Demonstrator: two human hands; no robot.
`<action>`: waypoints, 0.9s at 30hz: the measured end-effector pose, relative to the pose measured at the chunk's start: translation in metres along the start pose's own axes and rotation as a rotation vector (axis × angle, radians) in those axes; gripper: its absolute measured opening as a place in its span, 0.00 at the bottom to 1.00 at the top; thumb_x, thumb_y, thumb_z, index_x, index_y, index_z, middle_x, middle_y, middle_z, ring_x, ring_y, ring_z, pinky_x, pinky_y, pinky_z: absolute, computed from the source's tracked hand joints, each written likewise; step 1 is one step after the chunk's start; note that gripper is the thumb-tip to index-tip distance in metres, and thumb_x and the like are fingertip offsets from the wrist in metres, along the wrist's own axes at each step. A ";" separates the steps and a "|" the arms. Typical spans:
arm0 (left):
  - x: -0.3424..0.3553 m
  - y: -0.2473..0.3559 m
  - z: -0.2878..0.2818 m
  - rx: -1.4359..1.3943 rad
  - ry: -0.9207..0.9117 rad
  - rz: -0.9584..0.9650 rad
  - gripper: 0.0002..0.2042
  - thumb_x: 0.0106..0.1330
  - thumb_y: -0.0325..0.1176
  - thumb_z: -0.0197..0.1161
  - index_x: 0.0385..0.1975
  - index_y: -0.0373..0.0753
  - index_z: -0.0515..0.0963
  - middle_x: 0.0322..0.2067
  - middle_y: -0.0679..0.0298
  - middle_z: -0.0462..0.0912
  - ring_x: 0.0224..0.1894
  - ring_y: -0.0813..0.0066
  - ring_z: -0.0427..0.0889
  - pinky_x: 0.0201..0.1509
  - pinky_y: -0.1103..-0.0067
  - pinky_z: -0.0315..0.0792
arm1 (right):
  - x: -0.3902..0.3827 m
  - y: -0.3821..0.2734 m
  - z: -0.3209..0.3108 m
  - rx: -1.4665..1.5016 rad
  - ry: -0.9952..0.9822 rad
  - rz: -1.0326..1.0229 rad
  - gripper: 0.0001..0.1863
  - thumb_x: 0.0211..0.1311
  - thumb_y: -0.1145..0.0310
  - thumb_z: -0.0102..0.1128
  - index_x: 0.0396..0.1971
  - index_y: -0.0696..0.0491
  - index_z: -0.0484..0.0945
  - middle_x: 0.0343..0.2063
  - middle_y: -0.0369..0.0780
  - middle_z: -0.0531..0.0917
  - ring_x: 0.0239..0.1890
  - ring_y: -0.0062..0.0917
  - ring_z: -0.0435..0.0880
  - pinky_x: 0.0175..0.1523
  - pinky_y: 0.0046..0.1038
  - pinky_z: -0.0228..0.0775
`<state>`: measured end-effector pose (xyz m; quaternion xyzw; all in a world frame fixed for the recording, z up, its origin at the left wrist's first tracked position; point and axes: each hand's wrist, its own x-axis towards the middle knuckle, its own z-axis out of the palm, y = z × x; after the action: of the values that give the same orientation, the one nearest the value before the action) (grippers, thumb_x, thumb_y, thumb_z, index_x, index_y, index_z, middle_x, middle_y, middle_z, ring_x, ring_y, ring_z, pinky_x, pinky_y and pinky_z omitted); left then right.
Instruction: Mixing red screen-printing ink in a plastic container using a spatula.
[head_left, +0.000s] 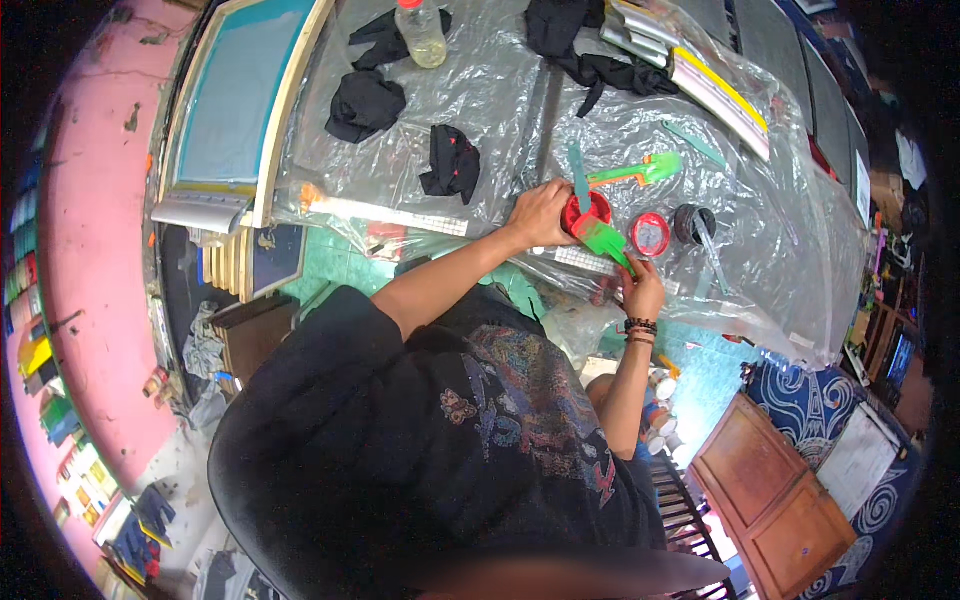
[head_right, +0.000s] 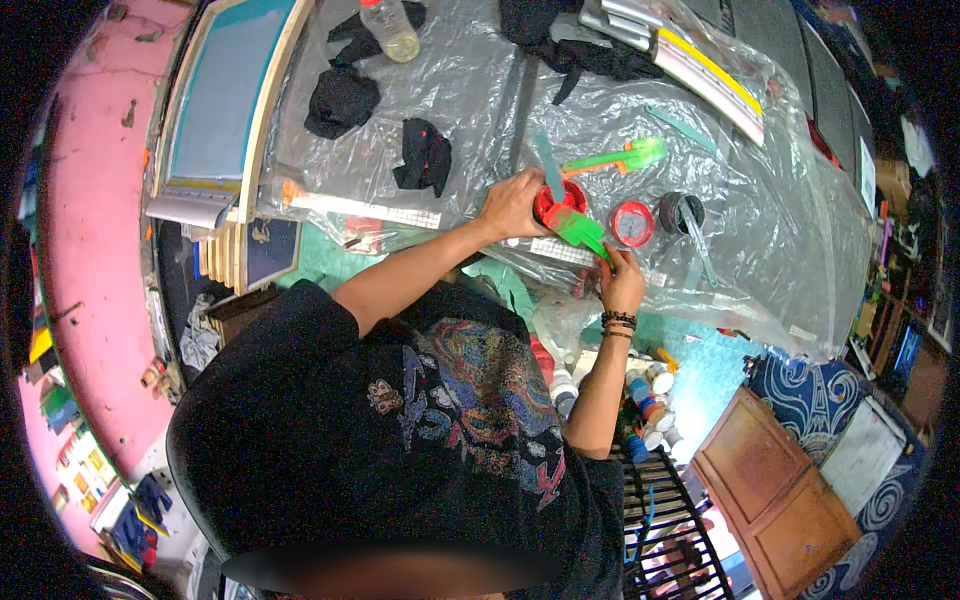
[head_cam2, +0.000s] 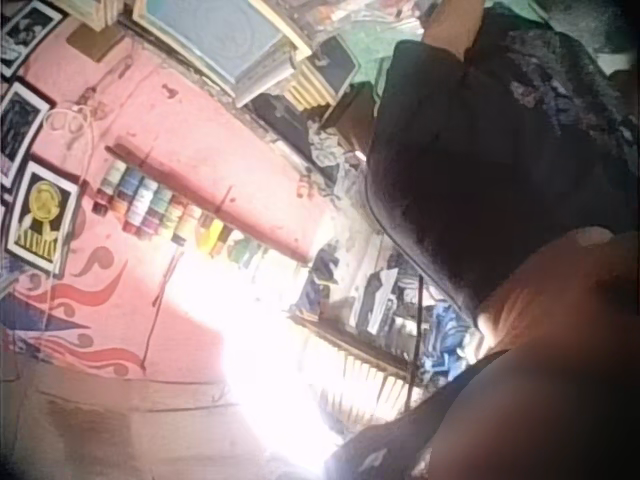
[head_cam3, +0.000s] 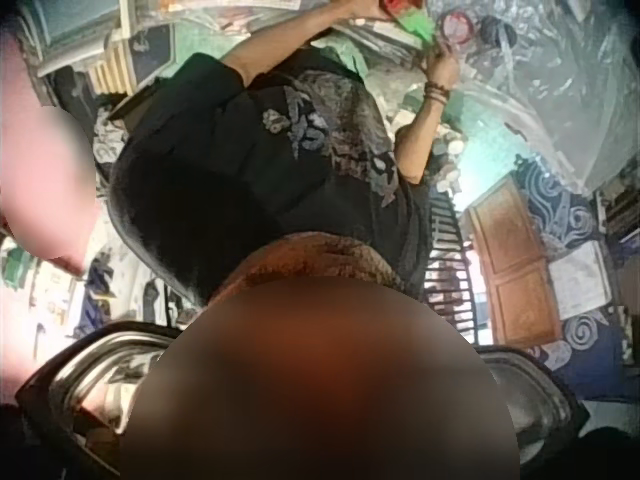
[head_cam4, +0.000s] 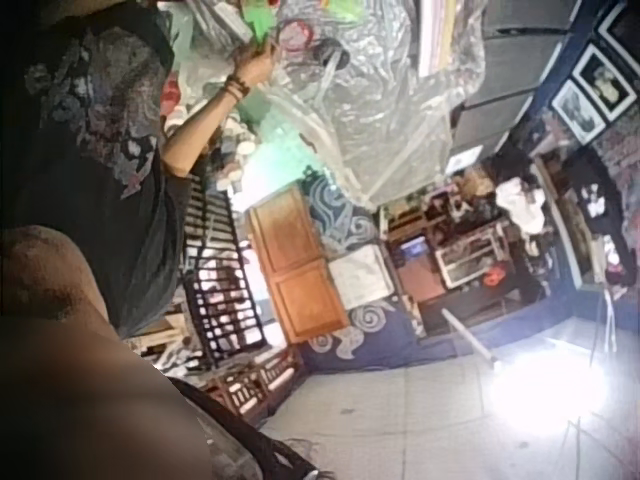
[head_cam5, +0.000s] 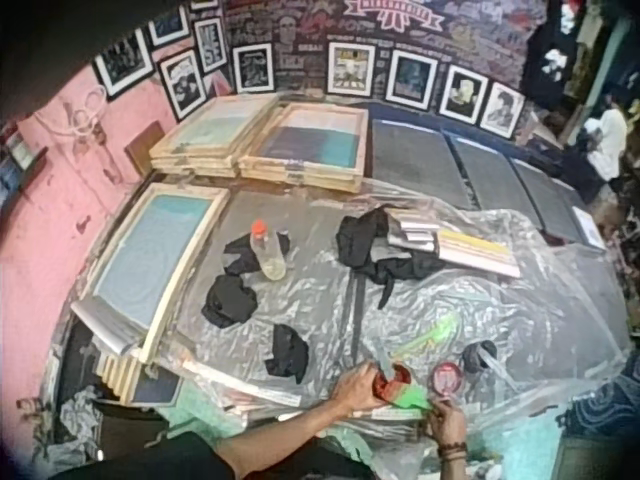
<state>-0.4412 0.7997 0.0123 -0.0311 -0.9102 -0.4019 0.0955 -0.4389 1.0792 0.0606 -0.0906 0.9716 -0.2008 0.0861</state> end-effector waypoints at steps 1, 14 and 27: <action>0.002 -0.002 0.000 -0.018 0.061 0.072 0.46 0.36 0.59 0.81 0.52 0.32 0.73 0.48 0.52 0.77 0.49 0.51 0.82 0.51 0.63 0.78 | 0.001 -0.001 0.000 -0.006 -0.006 0.012 0.16 0.62 0.61 0.67 0.50 0.44 0.86 0.38 0.40 0.85 0.36 0.38 0.86 0.41 0.37 0.77; 0.020 -0.032 -0.094 0.057 0.117 0.080 0.42 0.35 0.56 0.81 0.48 0.34 0.75 0.45 0.53 0.80 0.48 0.53 0.82 0.50 0.65 0.78 | 0.027 -0.094 -0.013 -0.189 0.139 -0.330 0.17 0.59 0.60 0.70 0.49 0.41 0.87 0.29 0.38 0.81 0.36 0.38 0.75 0.42 0.37 0.71; 0.071 -0.165 -0.195 0.093 0.072 0.005 0.41 0.36 0.58 0.81 0.48 0.36 0.76 0.43 0.55 0.81 0.47 0.52 0.83 0.51 0.63 0.77 | 0.109 -0.205 0.064 0.043 0.093 -0.299 0.17 0.66 0.57 0.64 0.53 0.42 0.84 0.28 0.43 0.76 0.30 0.40 0.79 0.35 0.40 0.71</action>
<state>-0.5042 0.5431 0.0348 -0.0144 -0.9237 -0.3599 0.1306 -0.5027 0.8469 0.0716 -0.2231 0.9457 -0.2361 0.0120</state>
